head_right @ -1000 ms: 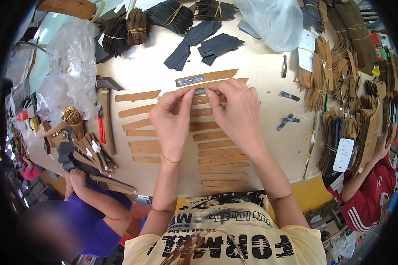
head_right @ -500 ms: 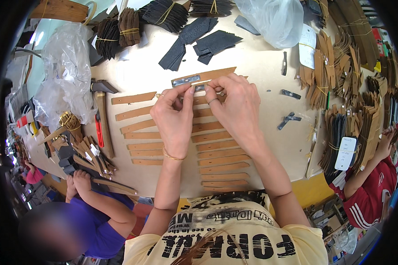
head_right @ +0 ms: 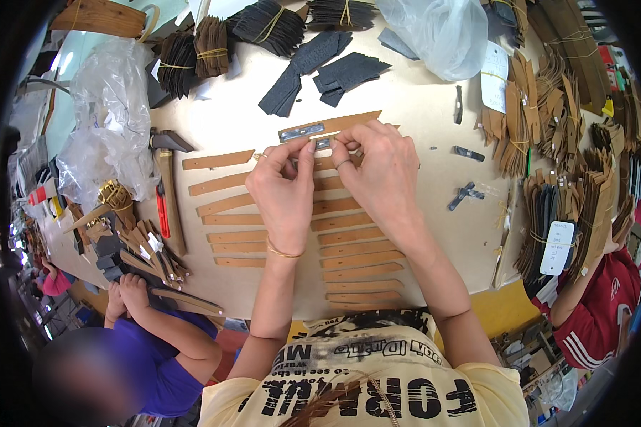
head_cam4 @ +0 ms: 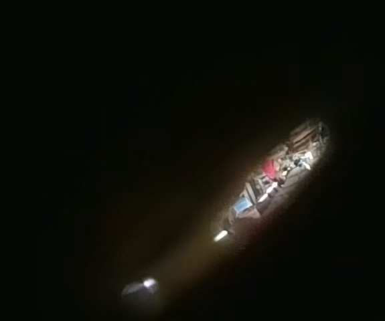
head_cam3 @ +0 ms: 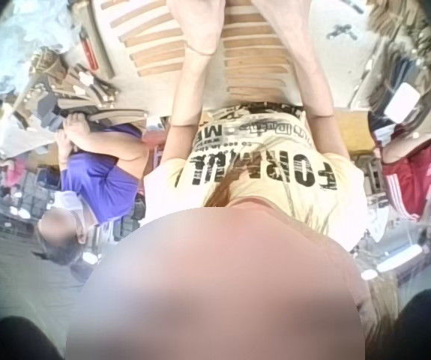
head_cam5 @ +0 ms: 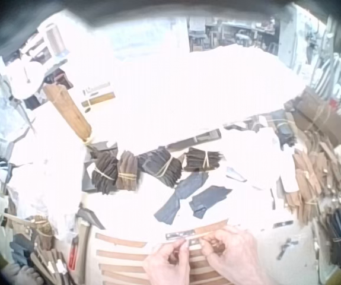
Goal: The person arranges light brown leather strips on a worktable, then places small black rectangular pieces onto the strips. The person handles the strips and black pieces by hand, aligning them in rows on the table.
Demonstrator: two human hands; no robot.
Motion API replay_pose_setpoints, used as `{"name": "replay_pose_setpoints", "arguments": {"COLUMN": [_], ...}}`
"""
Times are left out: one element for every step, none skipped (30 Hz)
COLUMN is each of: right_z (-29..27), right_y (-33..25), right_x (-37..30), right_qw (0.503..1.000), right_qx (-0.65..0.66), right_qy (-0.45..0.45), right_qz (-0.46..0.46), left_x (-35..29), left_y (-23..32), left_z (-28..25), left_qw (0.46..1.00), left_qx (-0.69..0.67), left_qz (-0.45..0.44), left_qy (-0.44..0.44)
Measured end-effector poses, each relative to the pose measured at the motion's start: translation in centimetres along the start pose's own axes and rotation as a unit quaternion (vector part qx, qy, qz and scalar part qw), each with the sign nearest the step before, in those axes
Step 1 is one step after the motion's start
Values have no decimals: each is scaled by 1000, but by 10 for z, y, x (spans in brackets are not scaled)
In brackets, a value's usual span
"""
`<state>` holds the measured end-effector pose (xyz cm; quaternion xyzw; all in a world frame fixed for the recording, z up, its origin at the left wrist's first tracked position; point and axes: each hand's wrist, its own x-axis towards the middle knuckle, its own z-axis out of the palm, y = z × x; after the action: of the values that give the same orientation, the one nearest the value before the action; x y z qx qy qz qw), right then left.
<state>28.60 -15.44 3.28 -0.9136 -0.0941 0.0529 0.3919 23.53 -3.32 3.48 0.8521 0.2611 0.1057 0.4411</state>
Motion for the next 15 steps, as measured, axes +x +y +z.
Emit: {"name": "replay_pose_setpoints", "arguments": {"right_z": [0, 0, 1, 1, 1, 1, 1, 1, 1, 1, 1, 1, 1, 1, 1], "right_y": [0, 0, 0, 0, 0, 0, 0, 0, 0, 0, 0, 0, 0, 0, 0], "right_x": [0, 0, 0, 0, 1, 1, 1, 1, 1, 1, 1, 1, 1, 0, 0], "right_qw": [1000, 1000, 1000, 1000, 1000, 1000, 1000, 1000, 1000, 999, 999, 999, 999, 999, 999], "right_qx": [0, -5, -10, -17, -14, -13, -13, -17, -22, -27, -26, -25, -23, -27, -28], "right_qy": [3, 6, 9, 10, 12, 13, 14, 13, 11, 10, 11, 13, 15, 16, 17], "right_qz": [-3, -6, -10, -13, -14, -15, -16, -18, -19, -20, -20, -19, -19, -19, -21], "left_x": [0, 0, 0, -1, -1, -2, -3, -4, -5, -6, -7, -9, -12, -16, -21], "left_y": [0, 0, -1, -1, -2, -3, -4, -6, -8, -10, -13, -15, -18, -19, -20], "left_z": [0, 1, 1, 2, 3, 3, 4, 5, 5, 5, 5, 3, 0, -3, -5], "left_qw": [1000, 1000, 1000, 1000, 1000, 1000, 1000, 999, 999, 997, 996, 991, 985, 975, 976], "left_qx": [3, 6, 7, 8, 10, 11, 11, 13, 13, 14, 14, 33, 52, 70, 103], "left_qz": [2, 2, 6, 9, 11, 15, 20, 25, 34, 43, 51, 90, 128, 173, 168], "left_qy": [2, 2, 7, 9, 11, 12, 14, 15, 36, 56, 75, 91, 104, 120, 95]}}
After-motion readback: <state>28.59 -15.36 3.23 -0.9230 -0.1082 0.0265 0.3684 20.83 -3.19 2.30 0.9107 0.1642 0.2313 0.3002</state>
